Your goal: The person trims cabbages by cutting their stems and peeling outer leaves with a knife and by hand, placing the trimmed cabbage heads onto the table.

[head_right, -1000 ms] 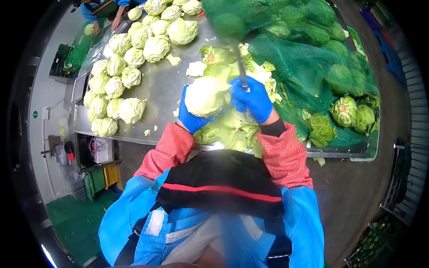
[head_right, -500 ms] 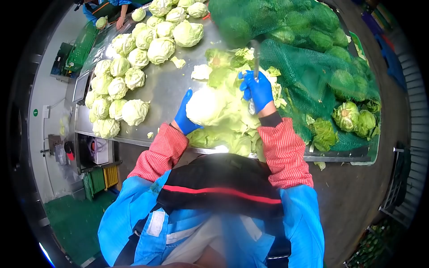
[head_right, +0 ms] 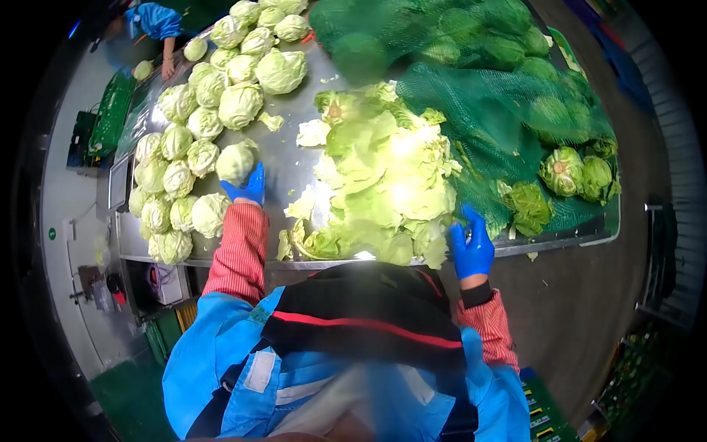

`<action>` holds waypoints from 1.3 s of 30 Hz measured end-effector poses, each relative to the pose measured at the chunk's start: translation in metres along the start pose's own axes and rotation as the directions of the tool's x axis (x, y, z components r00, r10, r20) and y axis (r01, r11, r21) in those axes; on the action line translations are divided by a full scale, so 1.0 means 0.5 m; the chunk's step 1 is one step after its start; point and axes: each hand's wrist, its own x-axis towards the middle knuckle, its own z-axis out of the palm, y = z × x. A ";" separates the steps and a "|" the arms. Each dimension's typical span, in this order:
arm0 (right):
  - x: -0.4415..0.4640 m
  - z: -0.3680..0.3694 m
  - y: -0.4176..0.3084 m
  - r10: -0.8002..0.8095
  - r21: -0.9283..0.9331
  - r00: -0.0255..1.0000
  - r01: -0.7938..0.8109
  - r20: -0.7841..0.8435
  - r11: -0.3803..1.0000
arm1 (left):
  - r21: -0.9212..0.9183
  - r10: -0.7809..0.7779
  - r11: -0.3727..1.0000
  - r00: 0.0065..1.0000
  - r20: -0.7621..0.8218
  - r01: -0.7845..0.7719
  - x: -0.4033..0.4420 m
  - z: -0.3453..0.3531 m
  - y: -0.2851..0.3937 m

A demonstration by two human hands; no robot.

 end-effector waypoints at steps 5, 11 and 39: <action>-0.069 0.018 0.093 0.300 -0.053 0.953 -0.297 0.050 0.953 | 0.549 -0.236 0.826 0.962 0.135 0.126 -0.068 0.079 -0.135; -0.097 0.095 0.125 0.521 0.057 0.814 -0.551 0.257 0.833 | 0.483 -0.062 -0.174 0.499 0.864 -0.858 0.033 0.292 -0.317; -0.005 0.303 -0.055 0.204 0.397 0.856 -0.415 0.475 0.818 | 0.857 -0.493 0.410 0.715 0.496 -0.312 -0.178 0.069 -0.243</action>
